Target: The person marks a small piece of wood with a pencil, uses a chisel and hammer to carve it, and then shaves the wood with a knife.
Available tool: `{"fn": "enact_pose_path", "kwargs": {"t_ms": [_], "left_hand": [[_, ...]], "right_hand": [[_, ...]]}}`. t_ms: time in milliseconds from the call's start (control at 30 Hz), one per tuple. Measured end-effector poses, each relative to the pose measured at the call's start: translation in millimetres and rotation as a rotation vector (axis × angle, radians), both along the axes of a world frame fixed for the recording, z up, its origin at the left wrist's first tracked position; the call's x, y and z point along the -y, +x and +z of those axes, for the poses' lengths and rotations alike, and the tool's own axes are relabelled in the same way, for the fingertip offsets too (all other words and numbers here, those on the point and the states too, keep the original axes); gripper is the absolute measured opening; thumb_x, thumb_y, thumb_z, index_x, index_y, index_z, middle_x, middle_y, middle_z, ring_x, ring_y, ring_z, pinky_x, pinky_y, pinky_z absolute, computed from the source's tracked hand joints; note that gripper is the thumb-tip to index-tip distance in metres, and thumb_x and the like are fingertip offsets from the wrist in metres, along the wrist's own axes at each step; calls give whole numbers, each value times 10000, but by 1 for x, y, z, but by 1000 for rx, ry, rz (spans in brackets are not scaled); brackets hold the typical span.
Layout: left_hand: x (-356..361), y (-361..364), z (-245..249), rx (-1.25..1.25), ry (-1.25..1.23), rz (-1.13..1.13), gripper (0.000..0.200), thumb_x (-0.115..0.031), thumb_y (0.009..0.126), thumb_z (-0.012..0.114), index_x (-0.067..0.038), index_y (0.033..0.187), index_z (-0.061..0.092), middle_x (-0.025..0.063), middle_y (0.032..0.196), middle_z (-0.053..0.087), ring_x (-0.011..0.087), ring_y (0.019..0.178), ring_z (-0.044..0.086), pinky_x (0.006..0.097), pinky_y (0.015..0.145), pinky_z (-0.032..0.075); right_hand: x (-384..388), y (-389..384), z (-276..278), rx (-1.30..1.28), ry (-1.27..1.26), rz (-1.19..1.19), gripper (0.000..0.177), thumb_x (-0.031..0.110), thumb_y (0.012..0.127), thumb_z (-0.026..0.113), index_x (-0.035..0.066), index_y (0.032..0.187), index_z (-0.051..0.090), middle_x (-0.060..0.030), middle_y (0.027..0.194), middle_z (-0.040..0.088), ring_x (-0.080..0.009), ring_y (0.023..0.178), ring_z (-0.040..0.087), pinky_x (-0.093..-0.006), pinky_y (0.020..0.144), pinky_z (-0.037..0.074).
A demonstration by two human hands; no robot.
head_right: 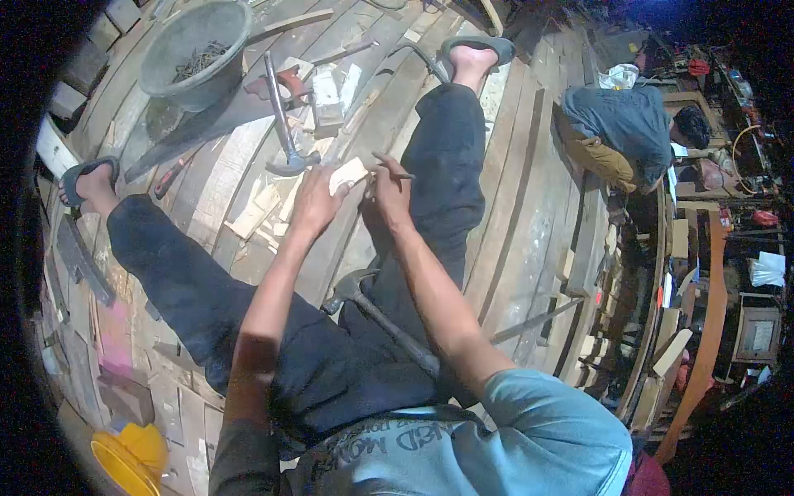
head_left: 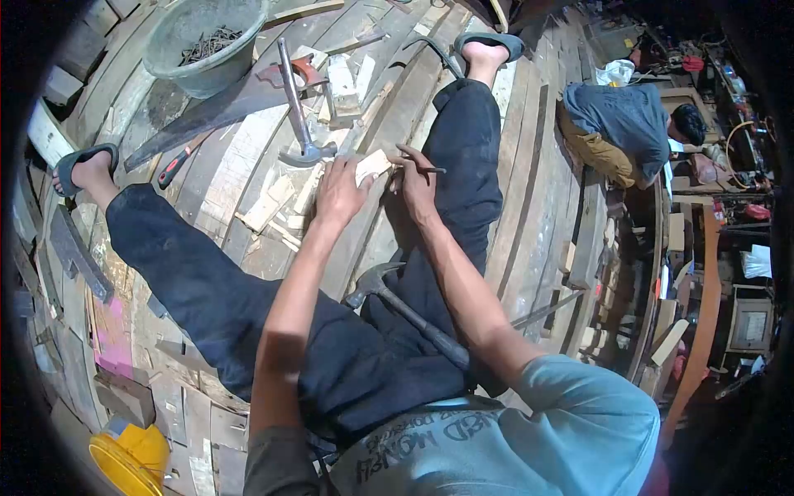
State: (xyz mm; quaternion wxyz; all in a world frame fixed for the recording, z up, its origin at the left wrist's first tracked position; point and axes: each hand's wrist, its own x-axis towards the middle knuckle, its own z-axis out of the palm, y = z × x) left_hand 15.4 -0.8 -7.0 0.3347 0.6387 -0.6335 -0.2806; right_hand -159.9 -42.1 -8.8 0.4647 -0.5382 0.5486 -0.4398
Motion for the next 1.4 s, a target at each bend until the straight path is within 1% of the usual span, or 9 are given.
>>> {"fn": "enact_pose_path", "kwargs": {"t_ms": [300, 400, 533, 667, 900, 1100, 1133, 1267, 1400], "left_hand": [[2, -2, -4, -5, 4, 13, 427, -275, 852, 720, -80, 1211, 598, 178, 1141, 590, 371, 1106, 547, 467, 957, 451], [0, -1, 2, -19, -2, 5, 420, -267, 852, 721, -80, 1209, 600, 178, 1120, 598, 380, 1085, 562, 473, 949, 453], [0, 0, 4, -3, -1, 8, 420, -290, 858, 716, -76, 1202, 606, 181, 1112, 602, 379, 1079, 569, 475, 940, 456], [1, -1, -1, -30, -3, 15, 418, -305, 863, 711, -70, 1194, 612, 180, 1120, 606, 377, 1083, 572, 472, 941, 456], [1, -1, 0, -6, -30, 9, 447, -253, 834, 738, -71, 1220, 603, 174, 1166, 612, 367, 1093, 572, 462, 954, 456], [-2, 0, 1, 14, -136, 22, 483, -249, 799, 767, -75, 1218, 604, 151, 1193, 614, 356, 1092, 566, 449, 951, 462], [-3, 0, 0, 20, -154, 17, 491, -249, 793, 771, -73, 1219, 602, 147, 1192, 613, 355, 1094, 563, 448, 951, 463], [-4, 0, -3, 35, -205, -20, 523, -243, 772, 783, -67, 1224, 588, 149, 1163, 608, 358, 1098, 554, 452, 941, 466], [-5, -4, -16, 83, -322, -5, 524, -234, 756, 796, -56, 1201, 586, 160, 1101, 599, 372, 1058, 555, 457, 911, 468]], "right_hand": [[0, 1, 2, -8, -37, -42, 306, 56, 964, 421, -44, 1157, 636, -121, 889, 713, -99, 519, 546, -245, 483, 460], [-6, 5, 14, 76, 32, -75, 293, 57, 961, 421, -42, 1102, 658, -95, 809, 693, -91, 514, 525, -242, 472, 436], [-2, 1, 10, -61, 29, -111, 281, 56, 959, 421, -14, 1026, 685, -32, 653, 596, -86, 497, 495, -235, 455, 388], [-8, 6, 17, 86, 54, -116, 253, 97, 948, 453, 18, 998, 688, -15, 694, 582, -79, 624, 529, -249, 550, 409], [-12, 8, 33, -94, -79, -44, 252, 90, 940, 464, -21, 1033, 671, -82, 925, 681, -105, 706, 584, -247, 664, 455], [-2, 10, 23, 305, 24, -179, 420, 313, 1036, 372, 2, 1118, 643, -98, 922, 656, -132, 696, 584, -278, 615, 492], [-5, 7, 26, 376, 127, -151, 520, 423, 1055, 329, 5, 1139, 628, -103, 893, 639, -139, 688, 581, -281, 585, 498], [1, 5, 18, 451, 155, -226, 696, 573, 1032, 287, -23, 1086, 642, -94, 783, 634, -163, 622, 607, -299, 575, 512], [2, 1, 12, 468, 182, -185, 622, 523, 1035, 347, -24, 1033, 643, -115, 794, 643, -168, 626, 618, -307, 569, 517]]}}
